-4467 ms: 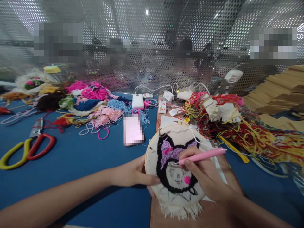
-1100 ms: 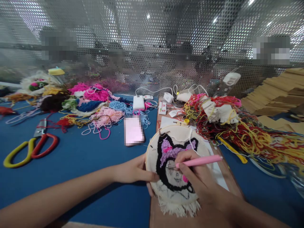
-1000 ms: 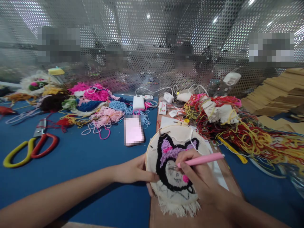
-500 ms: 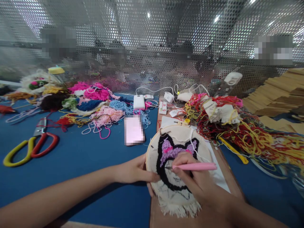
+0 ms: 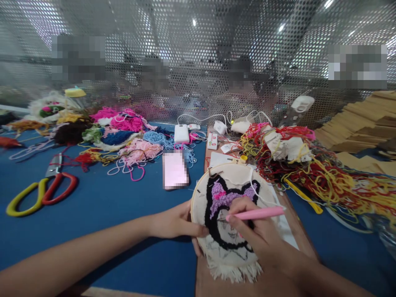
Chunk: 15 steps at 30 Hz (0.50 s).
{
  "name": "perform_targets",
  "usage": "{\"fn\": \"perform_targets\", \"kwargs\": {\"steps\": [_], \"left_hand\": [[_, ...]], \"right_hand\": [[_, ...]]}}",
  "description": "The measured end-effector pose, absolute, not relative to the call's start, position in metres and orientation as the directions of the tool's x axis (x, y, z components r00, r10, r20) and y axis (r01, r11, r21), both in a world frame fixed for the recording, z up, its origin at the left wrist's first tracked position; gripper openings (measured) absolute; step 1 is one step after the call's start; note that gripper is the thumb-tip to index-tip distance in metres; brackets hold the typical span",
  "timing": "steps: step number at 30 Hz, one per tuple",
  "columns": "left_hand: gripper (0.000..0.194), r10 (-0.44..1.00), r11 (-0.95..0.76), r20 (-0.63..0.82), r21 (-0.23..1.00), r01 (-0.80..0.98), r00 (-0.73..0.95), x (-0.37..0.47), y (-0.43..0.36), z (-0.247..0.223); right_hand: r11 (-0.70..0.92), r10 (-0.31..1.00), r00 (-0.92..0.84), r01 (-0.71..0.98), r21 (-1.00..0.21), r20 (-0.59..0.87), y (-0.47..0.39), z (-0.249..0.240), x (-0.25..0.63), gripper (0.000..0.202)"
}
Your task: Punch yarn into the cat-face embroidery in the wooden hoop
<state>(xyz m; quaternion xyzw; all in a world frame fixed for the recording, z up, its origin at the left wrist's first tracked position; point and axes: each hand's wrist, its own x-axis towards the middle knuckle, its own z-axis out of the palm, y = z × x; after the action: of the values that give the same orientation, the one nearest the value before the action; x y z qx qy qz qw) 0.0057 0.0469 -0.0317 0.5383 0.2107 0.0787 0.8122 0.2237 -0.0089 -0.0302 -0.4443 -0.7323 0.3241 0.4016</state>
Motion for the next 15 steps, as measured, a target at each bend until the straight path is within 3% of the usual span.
{"fn": "perform_targets", "kwargs": {"steps": [6,11,15], "left_hand": [[0.045,0.357,0.404,-0.247,0.91,0.09,0.901,0.0052,0.0472,-0.0329],[0.048,0.371,0.403,-0.253,0.911,0.09,0.894,0.0051,0.0469,-0.035],[0.035,0.391,0.401,-0.253,0.912,0.084,0.885,0.0053,0.0456,-0.0347]], "right_hand": [[0.319,0.941,-0.195,0.241,-0.917,0.276,-0.0113,-0.0337,0.2253,0.011],[0.356,0.922,-0.254,0.265,-0.896,0.292,-0.0112,-0.0324,0.226,0.008],[0.425,0.893,-0.316,0.364,-0.829,0.32,-0.0112,-0.0293,0.2252,0.005]]}}
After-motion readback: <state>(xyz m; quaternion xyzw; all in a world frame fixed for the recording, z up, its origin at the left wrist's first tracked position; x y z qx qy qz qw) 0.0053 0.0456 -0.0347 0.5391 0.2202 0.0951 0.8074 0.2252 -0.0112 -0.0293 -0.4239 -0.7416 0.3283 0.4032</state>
